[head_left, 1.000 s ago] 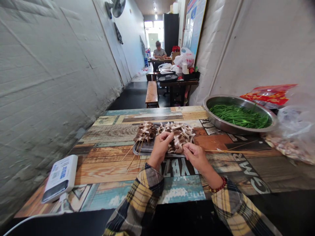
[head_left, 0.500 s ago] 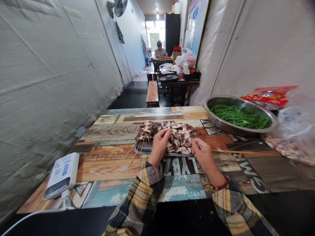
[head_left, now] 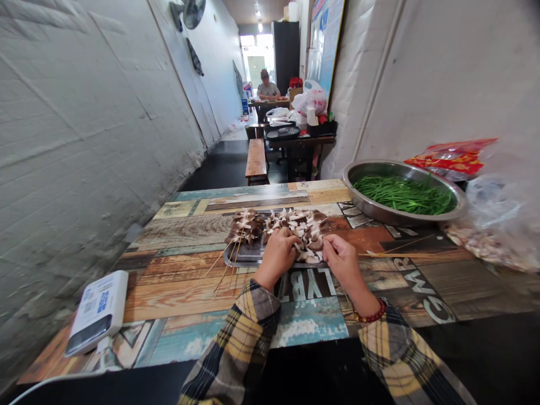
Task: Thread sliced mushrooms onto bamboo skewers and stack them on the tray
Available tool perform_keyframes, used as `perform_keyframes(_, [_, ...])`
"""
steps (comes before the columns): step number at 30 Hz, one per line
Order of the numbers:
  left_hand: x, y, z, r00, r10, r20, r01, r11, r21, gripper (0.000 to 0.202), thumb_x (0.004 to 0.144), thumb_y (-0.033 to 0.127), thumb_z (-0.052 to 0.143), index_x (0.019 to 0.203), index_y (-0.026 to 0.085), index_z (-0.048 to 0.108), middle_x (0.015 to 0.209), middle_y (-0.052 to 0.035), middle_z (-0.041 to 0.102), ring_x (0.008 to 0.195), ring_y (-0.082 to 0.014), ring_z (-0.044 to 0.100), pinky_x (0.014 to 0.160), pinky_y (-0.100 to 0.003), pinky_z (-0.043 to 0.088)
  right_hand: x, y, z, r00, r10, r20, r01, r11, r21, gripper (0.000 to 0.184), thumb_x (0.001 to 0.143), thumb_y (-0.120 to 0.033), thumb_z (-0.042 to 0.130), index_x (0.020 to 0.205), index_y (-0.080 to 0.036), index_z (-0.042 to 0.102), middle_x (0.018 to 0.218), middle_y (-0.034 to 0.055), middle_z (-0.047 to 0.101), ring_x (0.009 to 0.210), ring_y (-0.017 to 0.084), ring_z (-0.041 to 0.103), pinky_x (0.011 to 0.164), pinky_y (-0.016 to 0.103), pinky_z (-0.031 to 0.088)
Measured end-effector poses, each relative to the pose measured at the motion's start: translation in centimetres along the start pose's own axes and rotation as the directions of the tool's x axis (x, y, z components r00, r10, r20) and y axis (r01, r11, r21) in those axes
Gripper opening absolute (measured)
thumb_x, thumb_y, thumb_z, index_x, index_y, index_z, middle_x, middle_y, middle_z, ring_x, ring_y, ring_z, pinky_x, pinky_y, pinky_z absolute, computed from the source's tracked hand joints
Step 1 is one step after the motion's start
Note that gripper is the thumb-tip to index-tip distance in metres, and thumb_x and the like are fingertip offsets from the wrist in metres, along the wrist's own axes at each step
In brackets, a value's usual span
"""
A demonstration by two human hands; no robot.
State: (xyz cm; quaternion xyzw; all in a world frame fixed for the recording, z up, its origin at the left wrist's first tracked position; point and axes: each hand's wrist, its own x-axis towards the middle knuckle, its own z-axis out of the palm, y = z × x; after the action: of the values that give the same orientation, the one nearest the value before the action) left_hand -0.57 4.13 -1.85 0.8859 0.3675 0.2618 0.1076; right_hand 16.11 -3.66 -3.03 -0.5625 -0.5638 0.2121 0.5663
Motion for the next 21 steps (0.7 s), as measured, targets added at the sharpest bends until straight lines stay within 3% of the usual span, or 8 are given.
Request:
perform_keyframes(5, [0.2, -0.3, 0.1, 0.999, -0.012, -0.043, 0.01, 0.998, -0.061, 0.016, 0.071, 0.009, 0.058, 0.075, 0.02, 0.069, 0.084, -0.0062, 0.058, 0.085, -0.0206, 0.052, 0.078, -0.034, 0.04, 0.0, -0.3, -0.1, 1.0, -0.009, 0.008, 0.009, 1.0, -0.016, 0.028, 0.092, -0.033, 0.046, 0.07, -0.019, 0.054, 0.05, -0.0047, 0.047, 0.047, 0.011, 0.044, 0.049, 0.022, 0.034])
perform_keyframes(9, [0.5, -0.7, 0.1, 0.97, -0.198, -0.143, 0.143, 0.936, -0.322, 0.006, 0.072, 0.015, 0.059, 0.069, 0.017, 0.064, 0.073, -0.003, 0.059, 0.074, -0.0168, 0.054, 0.072, -0.03, 0.04, 0.0, -0.2, -0.1, 1.0, -0.017, -0.001, 0.017, 1.0, -0.017, 0.027, 0.092, -0.033, 0.046, 0.071, -0.019, 0.055, 0.05, -0.0047, 0.047, 0.047, 0.011, 0.045, 0.05, 0.022, 0.034])
perform_keyframes(11, [0.6, -0.7, 0.0, 0.932, -0.34, -0.127, 0.225, 0.816, -0.532, 0.006, 0.074, 0.021, 0.059, 0.069, 0.017, 0.061, 0.067, -0.0011, 0.059, 0.065, -0.014, 0.053, 0.063, -0.026, 0.04, 0.0, -0.2, -0.1, 1.0, -0.019, 0.004, 0.019, 1.0, -0.01, 0.027, 0.092, -0.034, 0.046, 0.072, -0.019, 0.055, 0.05, -0.0049, 0.047, 0.047, 0.011, 0.045, 0.05, 0.022, 0.035])
perform_keyframes(14, [0.6, -0.4, -0.3, 0.891, -0.454, -0.009, 0.27, 0.547, -0.792, 0.013, 0.073, 0.028, 0.062, 0.071, 0.016, 0.057, 0.062, 0.0002, 0.059, 0.057, -0.0119, 0.053, 0.054, -0.022, 0.038, 0.0, -0.2, 0.0, 1.0, -0.009, 0.01, 0.009, 1.0, 0.003, 0.027, 0.092, -0.034, 0.045, 0.071, -0.019, 0.055, 0.05, -0.0048, 0.048, 0.046, 0.011, 0.045, 0.049, 0.022, 0.034])
perform_keyframes(16, [0.6, -0.3, -0.6, 0.883, -0.468, 0.034, 0.253, 0.415, -0.874, 0.017, 0.071, 0.031, 0.065, 0.073, 0.016, 0.057, 0.06, 0.0009, 0.059, 0.055, -0.0111, 0.053, 0.051, -0.021, 0.038, 0.0, -0.2, 0.1, 1.0, -0.006, 0.015, 0.006, 1.0, 0.008, 0.028, 0.092, -0.034, 0.045, 0.07, -0.019, 0.054, 0.049, -0.0047, 0.048, 0.046, 0.011, 0.045, 0.049, 0.022, 0.034])
perform_keyframes(21, [0.6, 0.0, -1.0, 0.85, -0.524, 0.047, 0.195, 0.231, -0.953, 0.021, 0.066, 0.029, 0.072, 0.079, 0.015, 0.063, 0.064, 0.002, 0.059, 0.057, -0.0088, 0.053, 0.053, -0.02, 0.039, -0.1, -0.4, 0.2, 0.999, -0.003, 0.055, 0.002, 1.0, 0.019, 0.028, 0.092, -0.035, 0.045, 0.071, -0.019, 0.055, 0.049, -0.0044, 0.048, 0.045, 0.011, 0.045, 0.048, 0.022, 0.034])
